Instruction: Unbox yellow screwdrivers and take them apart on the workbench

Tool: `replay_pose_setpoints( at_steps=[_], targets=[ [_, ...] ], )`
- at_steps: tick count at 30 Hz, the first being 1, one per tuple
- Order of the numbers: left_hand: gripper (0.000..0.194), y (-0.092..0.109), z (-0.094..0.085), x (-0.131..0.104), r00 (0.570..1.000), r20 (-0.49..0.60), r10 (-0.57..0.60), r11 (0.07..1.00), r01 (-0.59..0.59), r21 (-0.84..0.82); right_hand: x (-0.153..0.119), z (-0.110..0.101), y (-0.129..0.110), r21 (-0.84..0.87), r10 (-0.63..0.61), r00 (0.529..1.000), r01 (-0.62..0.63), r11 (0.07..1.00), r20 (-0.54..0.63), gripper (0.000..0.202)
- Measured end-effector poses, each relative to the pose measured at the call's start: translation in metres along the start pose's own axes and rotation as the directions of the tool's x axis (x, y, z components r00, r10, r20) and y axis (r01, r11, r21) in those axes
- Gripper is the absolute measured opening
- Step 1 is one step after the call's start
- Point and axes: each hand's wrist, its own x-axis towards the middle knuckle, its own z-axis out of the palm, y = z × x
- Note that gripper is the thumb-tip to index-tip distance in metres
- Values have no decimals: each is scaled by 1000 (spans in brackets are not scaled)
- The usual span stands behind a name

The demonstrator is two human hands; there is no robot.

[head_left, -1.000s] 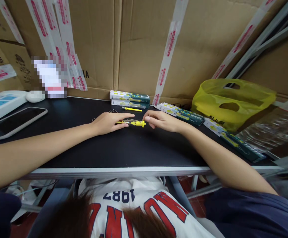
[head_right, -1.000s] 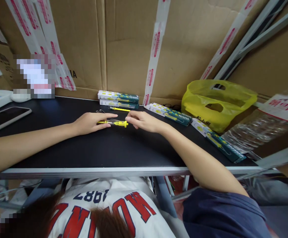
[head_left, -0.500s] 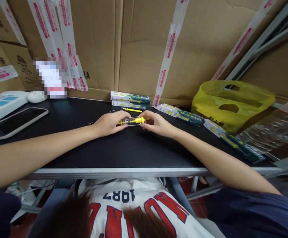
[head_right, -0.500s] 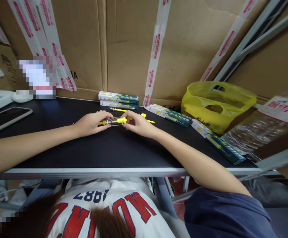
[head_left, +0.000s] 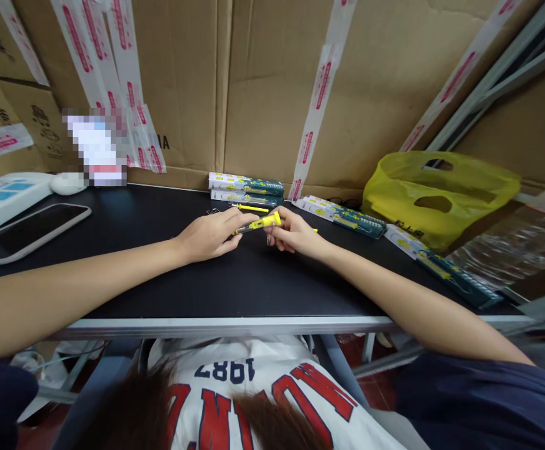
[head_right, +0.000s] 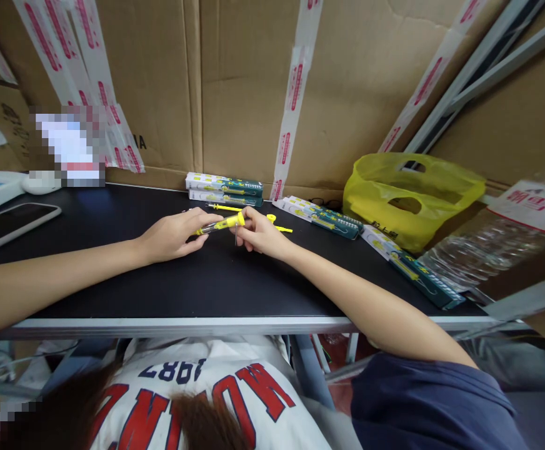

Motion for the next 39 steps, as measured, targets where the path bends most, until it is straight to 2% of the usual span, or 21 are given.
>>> replay_pose_setpoints(
  at_steps=[5,8,11,15,17,19,21,23,26,29,32,39],
  targets=[
    [40,4,1,-1,999,-27,-44,996,46,72,0,4,-4,107,57,998,-56,993,-13,19],
    [39,5,1,0,996,-23,-85,993,87,82,-2,6,-9,181,85,995,-73,981,-57,21],
    [39,4,1,1,993,-14,-118,990,119,76,-2,6,-8,225,115,993,-105,969,-33,23],
    [41,4,1,1,991,-1,-134,989,134,68,-2,8,-1,138,107,994,-110,984,27,34],
    [41,5,0,0,990,5,-144,987,143,76,-3,10,2,32,50,999,-50,998,6,38],
    [41,6,0,0,988,15,-152,985,150,90,-5,12,3,-159,-57,998,53,986,-20,39],
    [43,7,-1,0,988,36,-150,983,145,113,-8,15,2,-387,-178,984,160,908,-11,36],
    [45,8,-2,0,988,71,-138,982,126,143,-11,17,-1,-572,-257,966,231,787,36,33],
    [48,9,-2,0,985,127,-120,979,96,180,-15,20,-3,-771,-293,947,282,571,129,35],
    [48,7,0,-1,985,139,-101,979,74,190,-15,21,-3,-871,-285,939,299,390,194,36],
    [48,5,1,-2,984,152,-91,978,59,198,-14,21,-2,-892,-280,931,321,320,235,36],
    [49,6,1,-2,972,206,-109,967,56,249,-14,20,1,-905,-279,921,343,250,272,33]
  ],
)
